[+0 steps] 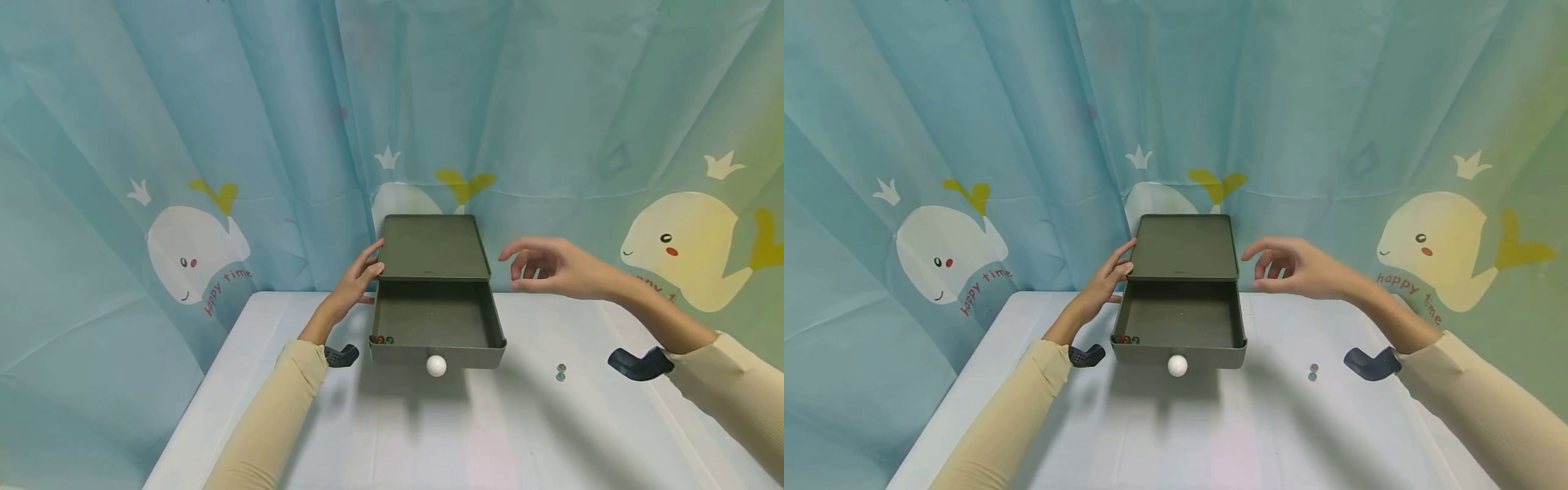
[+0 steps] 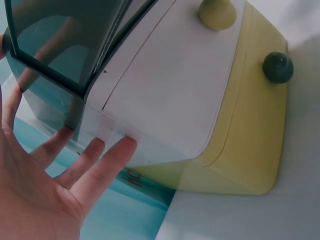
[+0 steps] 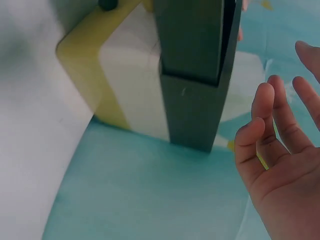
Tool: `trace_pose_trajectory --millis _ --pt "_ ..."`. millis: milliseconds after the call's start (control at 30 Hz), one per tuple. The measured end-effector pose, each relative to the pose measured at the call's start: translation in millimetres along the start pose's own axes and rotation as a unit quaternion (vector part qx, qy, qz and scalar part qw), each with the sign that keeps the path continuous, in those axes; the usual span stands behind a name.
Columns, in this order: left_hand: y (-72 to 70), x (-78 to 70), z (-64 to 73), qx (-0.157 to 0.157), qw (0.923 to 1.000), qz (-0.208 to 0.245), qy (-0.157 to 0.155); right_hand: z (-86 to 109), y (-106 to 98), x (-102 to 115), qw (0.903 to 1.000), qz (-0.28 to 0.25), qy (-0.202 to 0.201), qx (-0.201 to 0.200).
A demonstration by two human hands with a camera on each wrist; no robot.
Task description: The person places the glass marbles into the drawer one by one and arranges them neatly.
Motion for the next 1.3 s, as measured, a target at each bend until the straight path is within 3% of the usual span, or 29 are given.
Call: trace_pose_trajectory --millis 633,967,1300 --pt "-1.5 3.7 1.7 -0.003 1.0 -0.002 -0.005 61.7 -7.7 -29.6 0.9985 0.009 0.05 -0.019" --pt "-1.5 1.4 -0.4 -0.001 1.0 -0.002 -0.002 91.6 2.9 -53.8 0.997 0.004 0.068 -0.038" --pt "-1.3 -0.2 0.2 -0.003 1.0 -0.001 -0.005 124.9 18.5 -89.2 0.9902 0.011 0.127 -0.058"
Point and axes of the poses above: each hand's wrist, its own z-axis away from the middle knuckle, its own y-axis out of the palm, x = y × z, the point moved 4 cm from there along -z, towards the middle knuckle, and after that the axes turned 9 degrees about -y, right-handed, at the moved point
